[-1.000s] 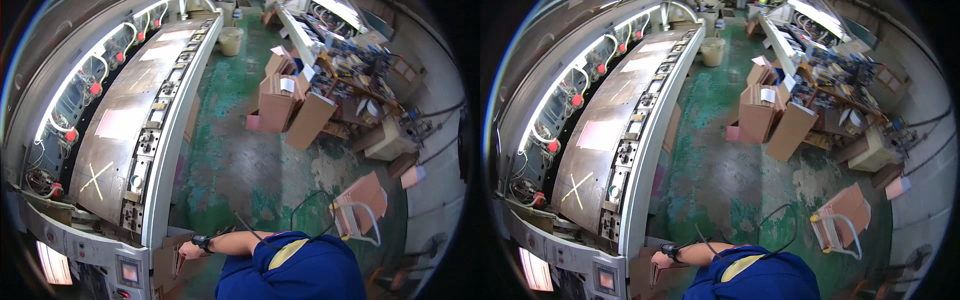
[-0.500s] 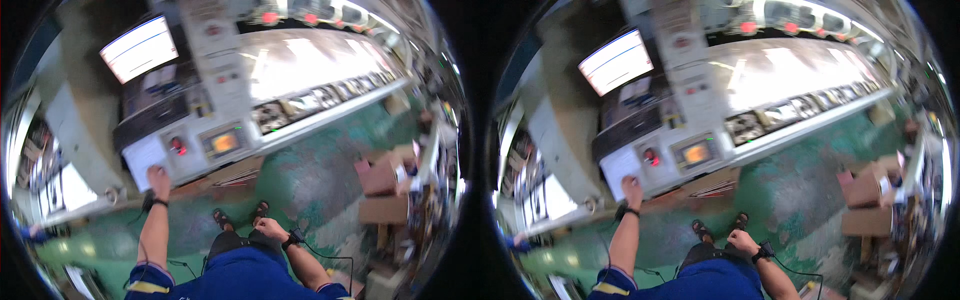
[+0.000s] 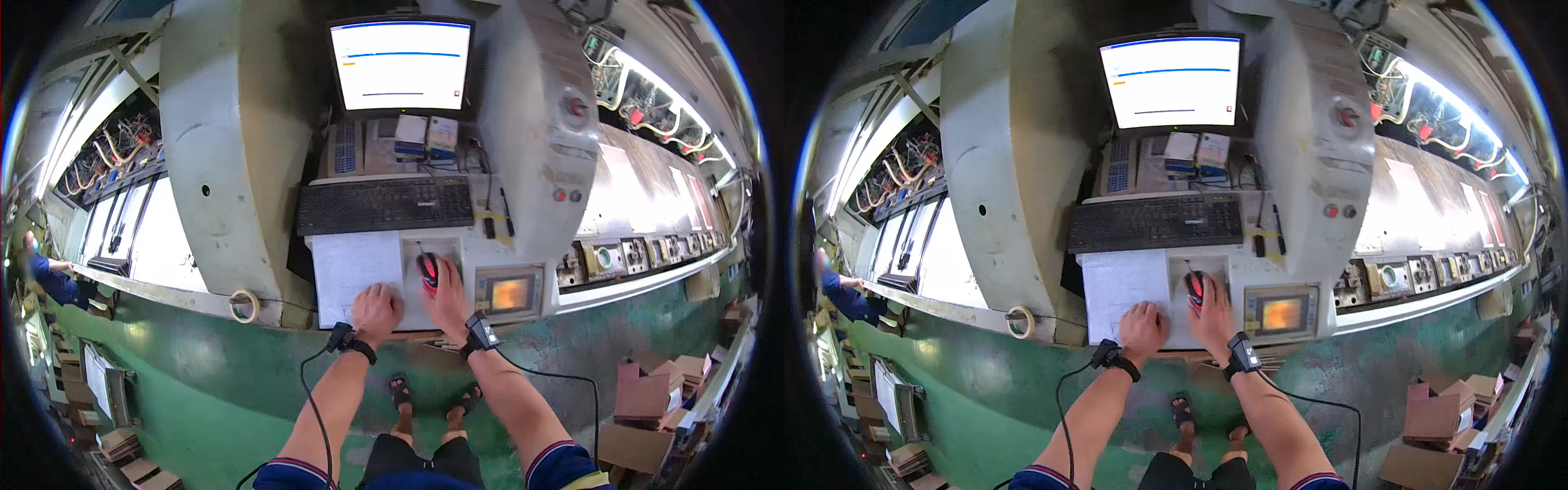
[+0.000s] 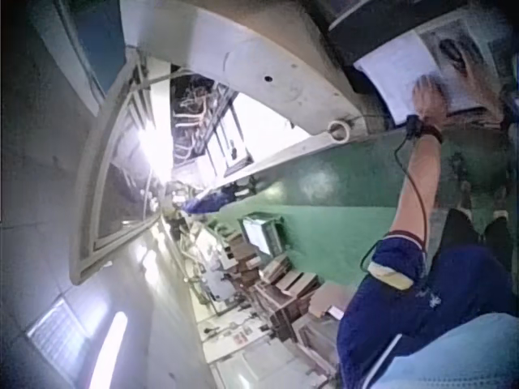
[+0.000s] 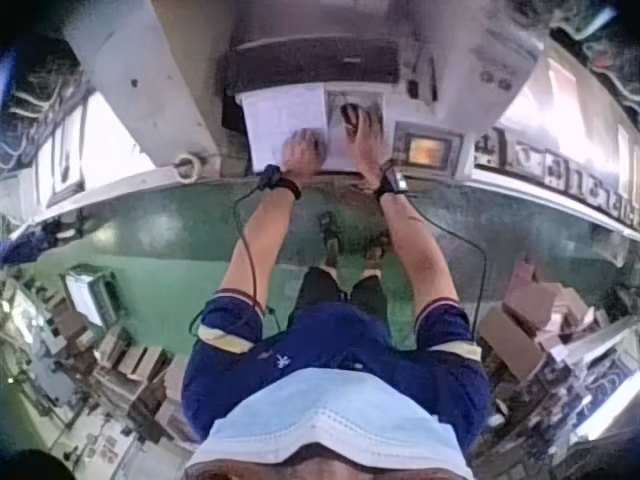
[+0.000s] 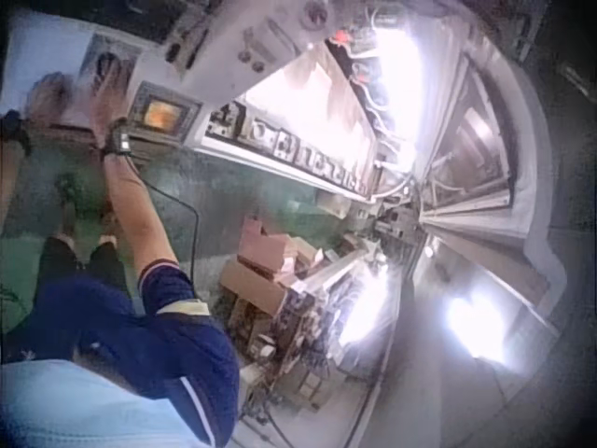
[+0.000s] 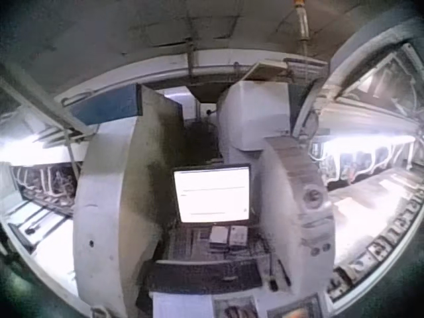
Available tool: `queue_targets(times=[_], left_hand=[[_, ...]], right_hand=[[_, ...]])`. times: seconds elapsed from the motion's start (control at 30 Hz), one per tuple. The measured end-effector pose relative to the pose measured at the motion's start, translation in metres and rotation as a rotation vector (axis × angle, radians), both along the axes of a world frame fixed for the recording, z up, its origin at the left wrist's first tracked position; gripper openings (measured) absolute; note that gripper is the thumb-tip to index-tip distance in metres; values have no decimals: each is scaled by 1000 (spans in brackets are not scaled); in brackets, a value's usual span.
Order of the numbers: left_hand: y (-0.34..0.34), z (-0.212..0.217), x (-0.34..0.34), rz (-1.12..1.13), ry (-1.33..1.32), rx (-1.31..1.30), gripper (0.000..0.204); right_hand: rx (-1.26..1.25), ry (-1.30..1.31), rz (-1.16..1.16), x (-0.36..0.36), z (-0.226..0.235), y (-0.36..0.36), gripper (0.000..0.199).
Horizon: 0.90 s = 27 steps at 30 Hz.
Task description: The person loads small components from a container into an industrial machine by hand, then uses a keyboard and computer mouse to monitor the process.
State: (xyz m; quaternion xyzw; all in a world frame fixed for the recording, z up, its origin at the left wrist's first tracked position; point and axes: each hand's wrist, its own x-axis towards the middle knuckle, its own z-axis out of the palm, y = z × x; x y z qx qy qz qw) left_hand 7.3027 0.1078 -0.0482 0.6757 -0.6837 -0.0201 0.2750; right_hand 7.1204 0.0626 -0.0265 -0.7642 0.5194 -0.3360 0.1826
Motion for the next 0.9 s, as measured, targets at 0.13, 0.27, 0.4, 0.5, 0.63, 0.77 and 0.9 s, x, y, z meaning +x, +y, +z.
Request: queue_targets(times=[0.13, 0.27, 0.4, 0.5, 0.63, 0.77, 0.9], left_hand=[[-5, -3, 14, -59, -4, -40, 13], [-4, -1, 18, -55, 1, -29, 13], [-7, -5, 18, -66, 7, -55, 14], [-7, -5, 16, -81, 5, -62, 15], [-5, -4, 18, -74, -10, -43, 16], [-6, 0, 15, -72, -3, -42, 15], [-7, 3, 14, -73, -1, -50, 15]], right_hand=[[19, 55, 23, 11, -14, -26, 68], [-56, 126, 81, 19, -6, -23, 62], [-76, 136, 79, 18, -9, -22, 53], [-92, 141, 73, 15, -8, -24, 49], [-68, 172, 92, 16, -1, -23, 45], [-93, 176, 89, 14, -3, -24, 44], [-45, 117, 80, 12, -2, -24, 58]])
